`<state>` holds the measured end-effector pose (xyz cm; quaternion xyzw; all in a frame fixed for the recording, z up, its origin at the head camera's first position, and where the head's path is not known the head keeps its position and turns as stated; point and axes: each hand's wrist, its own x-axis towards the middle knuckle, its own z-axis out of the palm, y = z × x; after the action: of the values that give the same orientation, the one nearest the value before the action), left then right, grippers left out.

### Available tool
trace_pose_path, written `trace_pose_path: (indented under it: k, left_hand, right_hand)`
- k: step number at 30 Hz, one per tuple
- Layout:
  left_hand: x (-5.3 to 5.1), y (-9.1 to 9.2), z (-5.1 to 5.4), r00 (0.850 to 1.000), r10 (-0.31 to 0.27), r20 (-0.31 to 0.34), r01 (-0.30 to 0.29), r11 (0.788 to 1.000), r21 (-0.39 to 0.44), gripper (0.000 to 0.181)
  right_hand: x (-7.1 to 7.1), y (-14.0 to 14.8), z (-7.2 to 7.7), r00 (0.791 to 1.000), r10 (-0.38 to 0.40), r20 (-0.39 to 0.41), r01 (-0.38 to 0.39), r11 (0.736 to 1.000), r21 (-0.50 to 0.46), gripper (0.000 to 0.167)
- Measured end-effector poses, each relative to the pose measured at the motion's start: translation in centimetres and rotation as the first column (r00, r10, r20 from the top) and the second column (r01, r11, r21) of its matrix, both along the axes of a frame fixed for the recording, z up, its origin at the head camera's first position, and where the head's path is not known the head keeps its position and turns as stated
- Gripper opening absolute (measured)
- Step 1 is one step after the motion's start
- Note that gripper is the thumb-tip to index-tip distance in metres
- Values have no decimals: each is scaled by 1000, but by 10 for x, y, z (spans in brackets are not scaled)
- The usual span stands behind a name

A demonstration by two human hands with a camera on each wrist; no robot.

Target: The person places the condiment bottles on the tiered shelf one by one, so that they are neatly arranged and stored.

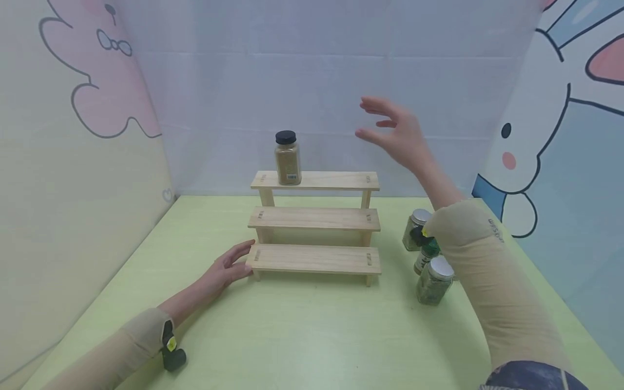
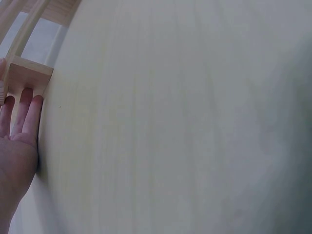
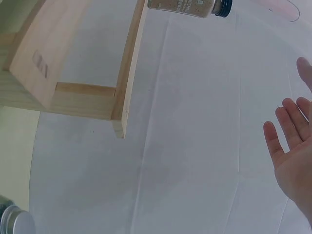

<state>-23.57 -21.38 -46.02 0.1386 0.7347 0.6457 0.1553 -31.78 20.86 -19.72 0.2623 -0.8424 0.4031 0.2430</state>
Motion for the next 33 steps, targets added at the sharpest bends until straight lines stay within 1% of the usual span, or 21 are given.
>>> trace_pose_path:
  k: [5,10,16,18,20,27,30,33]
  left_hand:
    - [0,0,0,1000,-4,-1,4,1000,11,66]
    - [0,0,1,1000,-8,-4,8,1000,24,67]
    - [-2,0,-1,1000,-8,-10,8,1000,25,66]
    - [-3,0,-1,1000,-7,-9,7,1000,18,66]
    - [-2,1,0,1000,-8,-10,8,1000,11,66]
    - [-2,2,1,1000,-10,-7,10,1000,3,65]
    - [-2,2,1,1000,-6,-7,6,1000,6,65]
    - [-2,2,0,1000,-1,-3,1,1000,6,65]
  right_hand:
    - [18,16,-9,1000,17,-13,-17,999,39,61]
    - [41,27,-21,999,11,-37,-8,997,81,62]
    - [67,43,-37,998,33,-53,-29,997,75,63]
    - [74,49,-43,998,22,-64,-16,995,95,64]
    - [80,57,-50,998,11,-59,-5,994,108,65]
    - [105,80,-77,997,-70,-20,72,979,189,67]
    - [114,87,-88,998,-67,-6,67,978,199,67]
    - [120,92,-98,998,-56,-11,57,976,210,66]
